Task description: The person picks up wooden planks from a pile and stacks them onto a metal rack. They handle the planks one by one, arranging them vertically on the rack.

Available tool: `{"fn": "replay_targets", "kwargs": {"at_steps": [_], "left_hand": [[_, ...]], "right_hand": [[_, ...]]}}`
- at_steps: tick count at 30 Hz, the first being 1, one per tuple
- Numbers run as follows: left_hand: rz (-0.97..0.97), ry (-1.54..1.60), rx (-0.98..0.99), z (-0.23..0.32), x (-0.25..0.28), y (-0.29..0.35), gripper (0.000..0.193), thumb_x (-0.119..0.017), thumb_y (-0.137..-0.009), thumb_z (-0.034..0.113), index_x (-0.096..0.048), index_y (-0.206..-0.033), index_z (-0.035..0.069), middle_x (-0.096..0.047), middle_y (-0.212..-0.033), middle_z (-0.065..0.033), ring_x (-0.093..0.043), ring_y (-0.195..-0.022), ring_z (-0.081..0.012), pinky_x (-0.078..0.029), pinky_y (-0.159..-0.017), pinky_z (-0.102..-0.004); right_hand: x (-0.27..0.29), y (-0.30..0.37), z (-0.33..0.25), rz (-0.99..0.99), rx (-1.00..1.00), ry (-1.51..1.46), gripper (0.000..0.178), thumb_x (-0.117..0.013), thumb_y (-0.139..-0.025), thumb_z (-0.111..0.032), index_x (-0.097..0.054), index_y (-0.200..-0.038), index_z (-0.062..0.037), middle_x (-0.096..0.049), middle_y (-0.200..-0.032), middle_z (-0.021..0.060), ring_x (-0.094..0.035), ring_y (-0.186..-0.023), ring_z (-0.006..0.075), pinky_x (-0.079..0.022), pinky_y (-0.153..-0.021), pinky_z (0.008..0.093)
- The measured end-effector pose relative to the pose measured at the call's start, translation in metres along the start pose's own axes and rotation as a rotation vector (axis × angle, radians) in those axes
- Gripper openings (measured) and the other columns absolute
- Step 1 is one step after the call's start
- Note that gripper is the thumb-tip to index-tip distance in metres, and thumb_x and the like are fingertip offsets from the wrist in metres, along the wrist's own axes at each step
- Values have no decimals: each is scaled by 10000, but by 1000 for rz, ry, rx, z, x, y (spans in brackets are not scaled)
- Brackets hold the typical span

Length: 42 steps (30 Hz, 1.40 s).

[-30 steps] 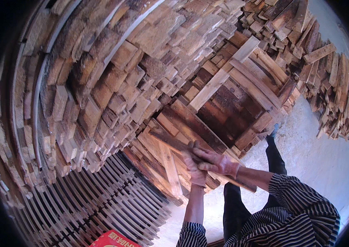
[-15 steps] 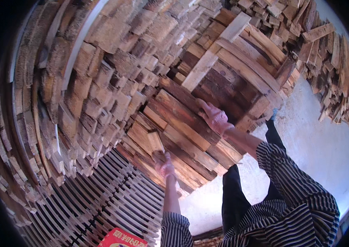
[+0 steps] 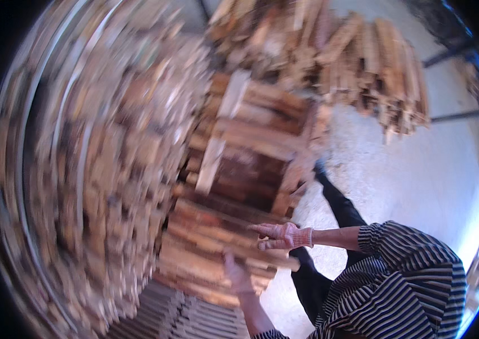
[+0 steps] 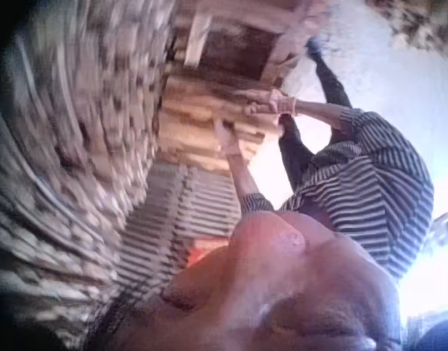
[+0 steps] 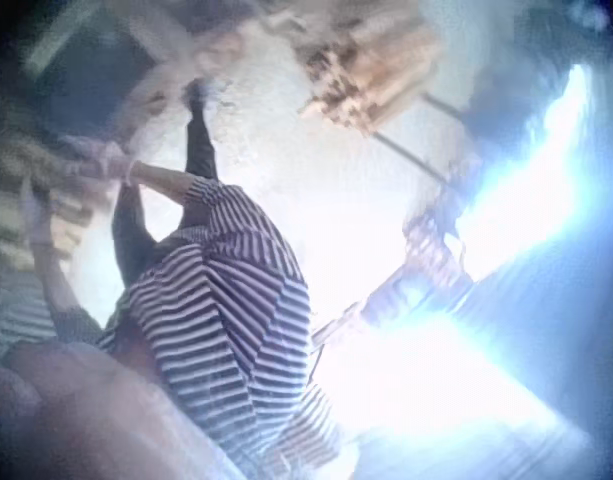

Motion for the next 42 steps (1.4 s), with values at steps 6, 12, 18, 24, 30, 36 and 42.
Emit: {"fn": "replay_targets", "kwargs": {"at_steps": [6, 12, 18, 24, 30, 36, 42], "left_hand": [[509, -973, 146, 44, 83, -13, 571, -522, -1005, 309, -416, -1493, 33, -482, -1494, -125, -440, -1387, -286, -360, -1149, -407], [704, -1122, 149, 80, 31, -27, 789, -649, -910, 414, -352, -1541, 47, -494, -1491, -175, -519, -1313, -331, -429, -1086, -414], [218, -1041, -301, 98, -242, -69, 729, -681, -946, 320, -366, -1528, 16, -420, -1549, -189, -443, -1395, -297, -361, -1146, -369], [-563, -820, -629, 97, -585, -106, 573, -636, -964, 206, -453, -1441, -56, -489, -1470, -240, -470, -1373, -341, -362, -1150, -415], [-523, -1454, -969, 81, -817, -128, 714, -669, -924, 275, -346, -1525, 66, -463, -1479, -247, -485, -1334, -404, -404, -1118, -444], [-473, -1627, -888, 93, -817, -145, 812, -695, -905, 226, -252, -1579, 130, -412, -1516, -247, -510, -1316, -366, -444, -1084, -473], [-928, -819, -205, 86, -777, -18, 869, -737, -892, 144, -218, -1572, -10, -359, -1575, -210, -403, -1413, -270, -296, -1188, -365]], "right_hand": [[188, 76, 22, 730, -145, 244, 737, -600, -963, -507, -354, -1530, -104, -495, -1476, 173, -525, -1325, 321, -450, -1088, 382], [406, 87, -41, 1345, -263, 79, 643, -669, -897, -384, -438, -1425, -99, -586, -1319, 231, -611, -1185, 347, -515, -923, 411], [628, 85, -29, 1813, -695, 105, 718, -709, -816, -441, -397, -1356, -85, -536, -1310, 239, -571, -1188, 413, -491, -974, 514], [660, 94, -35, 1699, -706, -345, 816, -888, -675, -308, -446, -1291, -8, -610, -1231, 246, -633, -1115, 387, -525, -945, 464], [667, 157, -21, 1509, -38, -454, 438, -759, -818, -236, -642, -1166, 3, -712, -1022, 119, -665, -905, 209, -532, -795, 347], [626, 215, -36, 1283, 325, -1171, 688, -718, -901, -221, -417, -1503, -81, -677, -1079, 37, -622, -907, 105, -535, -779, 284], [607, 218, -24, 1372, 155, -848, 856, -752, -900, -385, -287, -1594, -199, -661, -1116, 62, -599, -905, 115, -525, -790, 288]]}}
Point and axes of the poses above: each hand's wrist, its own y-axis away from the middle knuckle, its own x-axis out of the back of the hand, z = x × y, the point moved 2 cm from there along -y, towards the middle knuckle
